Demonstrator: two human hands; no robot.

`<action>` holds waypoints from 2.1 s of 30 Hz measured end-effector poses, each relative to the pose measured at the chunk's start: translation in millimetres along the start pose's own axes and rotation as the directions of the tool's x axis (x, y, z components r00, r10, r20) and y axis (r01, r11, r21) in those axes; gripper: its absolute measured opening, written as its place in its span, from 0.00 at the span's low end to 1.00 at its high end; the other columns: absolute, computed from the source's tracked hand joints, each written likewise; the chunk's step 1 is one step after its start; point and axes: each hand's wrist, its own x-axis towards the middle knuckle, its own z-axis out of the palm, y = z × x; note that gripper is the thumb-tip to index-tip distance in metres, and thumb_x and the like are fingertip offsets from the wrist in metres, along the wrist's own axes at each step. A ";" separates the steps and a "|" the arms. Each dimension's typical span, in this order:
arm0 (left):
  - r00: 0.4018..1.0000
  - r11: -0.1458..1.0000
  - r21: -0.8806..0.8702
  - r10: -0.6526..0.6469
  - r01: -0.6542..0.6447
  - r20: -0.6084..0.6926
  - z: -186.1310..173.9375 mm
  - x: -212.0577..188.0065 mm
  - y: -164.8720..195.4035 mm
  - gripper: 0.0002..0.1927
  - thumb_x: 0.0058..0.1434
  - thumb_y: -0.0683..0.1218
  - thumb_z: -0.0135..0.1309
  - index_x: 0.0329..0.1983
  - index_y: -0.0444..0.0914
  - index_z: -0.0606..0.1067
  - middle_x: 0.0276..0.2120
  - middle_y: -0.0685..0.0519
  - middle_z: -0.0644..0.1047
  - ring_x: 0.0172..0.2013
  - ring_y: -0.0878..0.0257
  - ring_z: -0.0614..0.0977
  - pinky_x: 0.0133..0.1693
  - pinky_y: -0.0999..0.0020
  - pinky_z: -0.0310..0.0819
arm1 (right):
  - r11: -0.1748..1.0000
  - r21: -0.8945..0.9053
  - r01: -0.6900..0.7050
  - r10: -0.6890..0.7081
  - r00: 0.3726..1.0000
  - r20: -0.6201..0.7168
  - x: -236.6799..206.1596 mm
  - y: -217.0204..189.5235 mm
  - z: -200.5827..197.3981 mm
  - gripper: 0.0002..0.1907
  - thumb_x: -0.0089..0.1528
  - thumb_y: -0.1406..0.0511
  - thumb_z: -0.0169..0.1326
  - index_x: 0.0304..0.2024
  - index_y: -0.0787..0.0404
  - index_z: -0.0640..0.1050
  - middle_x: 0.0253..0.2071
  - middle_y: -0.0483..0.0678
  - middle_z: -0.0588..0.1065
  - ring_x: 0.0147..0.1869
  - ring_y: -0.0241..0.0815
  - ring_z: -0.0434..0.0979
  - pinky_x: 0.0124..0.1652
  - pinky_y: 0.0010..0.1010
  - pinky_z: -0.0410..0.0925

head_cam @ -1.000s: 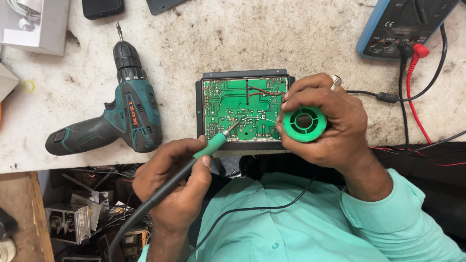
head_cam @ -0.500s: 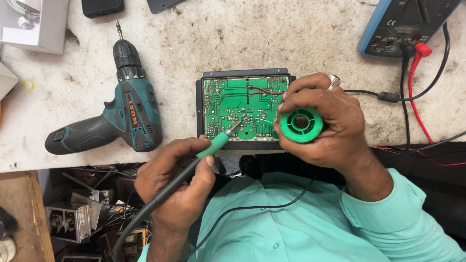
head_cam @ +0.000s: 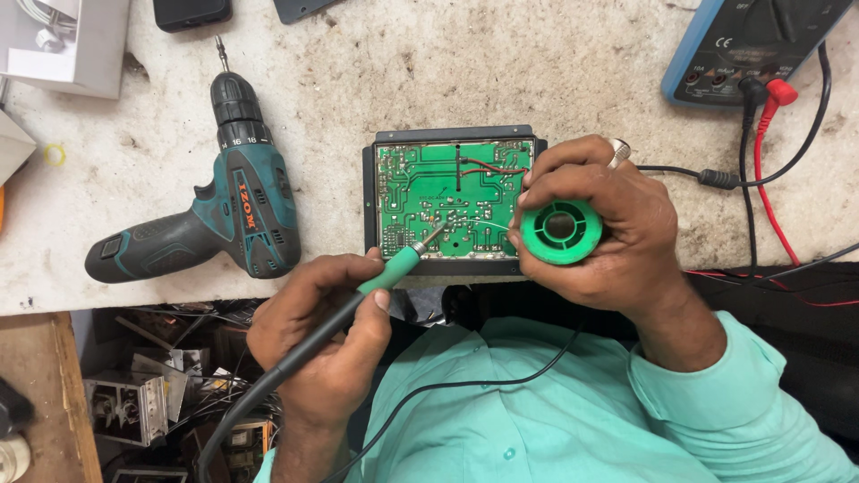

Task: The person solders components on a green circuit board mounted in a frame, holding a soldering iron in one hand and a solder spool in the other. They then use a blue desoldering pump on the board joints, reposition the board, and continue soldering before setting it down and handling a small component.

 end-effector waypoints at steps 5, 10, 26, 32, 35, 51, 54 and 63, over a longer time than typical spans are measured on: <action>1.000 1.000 -0.003 0.004 -0.004 0.001 0.0 -0.2 -1.0 0.12 0.58 0.34 0.59 0.46 0.29 0.79 0.38 0.49 0.83 0.35 0.72 0.83 0.42 0.78 0.78 | 0.999 -0.030 -0.022 0.023 1.000 0.017 0.2 -1.2 -0.1 0.21 0.50 0.73 0.69 0.44 0.59 0.77 0.42 0.48 0.77 0.51 0.40 0.79 0.44 0.27 0.72; 1.000 1.000 0.008 -0.005 0.005 0.001 -0.1 -0.2 -0.3 0.12 0.57 0.34 0.59 0.45 0.29 0.79 0.36 0.50 0.83 0.33 0.72 0.82 0.39 0.79 0.77 | 0.998 -0.068 -0.009 0.011 1.000 0.029 1.2 -1.6 0.5 0.20 0.50 0.73 0.69 0.42 0.58 0.77 0.40 0.47 0.78 0.52 0.41 0.78 0.45 0.27 0.71; 1.000 0.999 0.022 -0.025 0.025 0.011 -2.6 2.5 0.1 0.12 0.57 0.35 0.60 0.45 0.29 0.80 0.37 0.50 0.83 0.32 0.74 0.80 0.37 0.81 0.74 | 0.997 -0.075 0.008 -0.004 0.999 0.047 3.6 -2.4 0.5 0.19 0.51 0.72 0.69 0.42 0.58 0.77 0.37 0.43 0.78 0.54 0.42 0.78 0.46 0.28 0.71; 1.000 0.998 0.050 -0.026 0.025 0.012 -3.4 2.9 -0.2 0.12 0.57 0.35 0.60 0.45 0.30 0.79 0.38 0.49 0.84 0.33 0.74 0.81 0.37 0.80 0.76 | 0.997 -0.081 0.010 -0.006 0.999 0.046 2.6 -1.7 0.5 0.19 0.51 0.73 0.69 0.42 0.58 0.77 0.37 0.44 0.78 0.53 0.41 0.78 0.46 0.29 0.71; 0.999 0.999 0.044 -0.032 0.032 0.014 -3.5 3.0 -0.5 0.12 0.57 0.36 0.60 0.45 0.30 0.79 0.37 0.49 0.84 0.32 0.74 0.81 0.37 0.80 0.75 | 0.999 -0.031 -0.010 0.011 1.000 0.023 1.3 -1.1 0.4 0.20 0.51 0.73 0.68 0.43 0.59 0.76 0.39 0.46 0.78 0.53 0.41 0.78 0.46 0.27 0.72; 0.998 0.995 -0.101 -0.020 0.014 -0.055 -6.7 -5.2 -4.6 0.11 0.60 0.34 0.55 0.46 0.27 0.75 0.42 0.42 0.83 0.42 0.65 0.85 0.47 0.74 0.79 | 1.000 -0.009 0.029 -0.029 0.999 -0.015 11.7 -6.2 5.7 0.19 0.51 0.74 0.67 0.42 0.61 0.76 0.40 0.48 0.77 0.49 0.43 0.79 0.45 0.29 0.70; 1.000 1.000 -0.022 -0.011 0.011 -0.024 -6.5 -4.1 -4.4 0.11 0.58 0.34 0.55 0.45 0.27 0.75 0.41 0.44 0.84 0.39 0.65 0.85 0.44 0.74 0.79 | 0.996 -0.068 0.063 -0.062 0.998 0.012 10.0 -4.2 5.7 0.19 0.51 0.72 0.69 0.42 0.60 0.77 0.43 0.49 0.77 0.45 0.41 0.78 0.49 0.31 0.68; 0.999 0.999 -0.010 0.047 -0.047 -0.006 -2.8 -1.0 -1.2 0.10 0.59 0.35 0.56 0.44 0.27 0.75 0.33 0.49 0.81 0.35 0.68 0.84 0.47 0.72 0.82 | 0.990 -0.121 0.072 -0.066 0.997 0.046 10.4 -2.2 6.4 0.18 0.51 0.71 0.69 0.41 0.57 0.77 0.41 0.48 0.77 0.46 0.41 0.77 0.54 0.32 0.65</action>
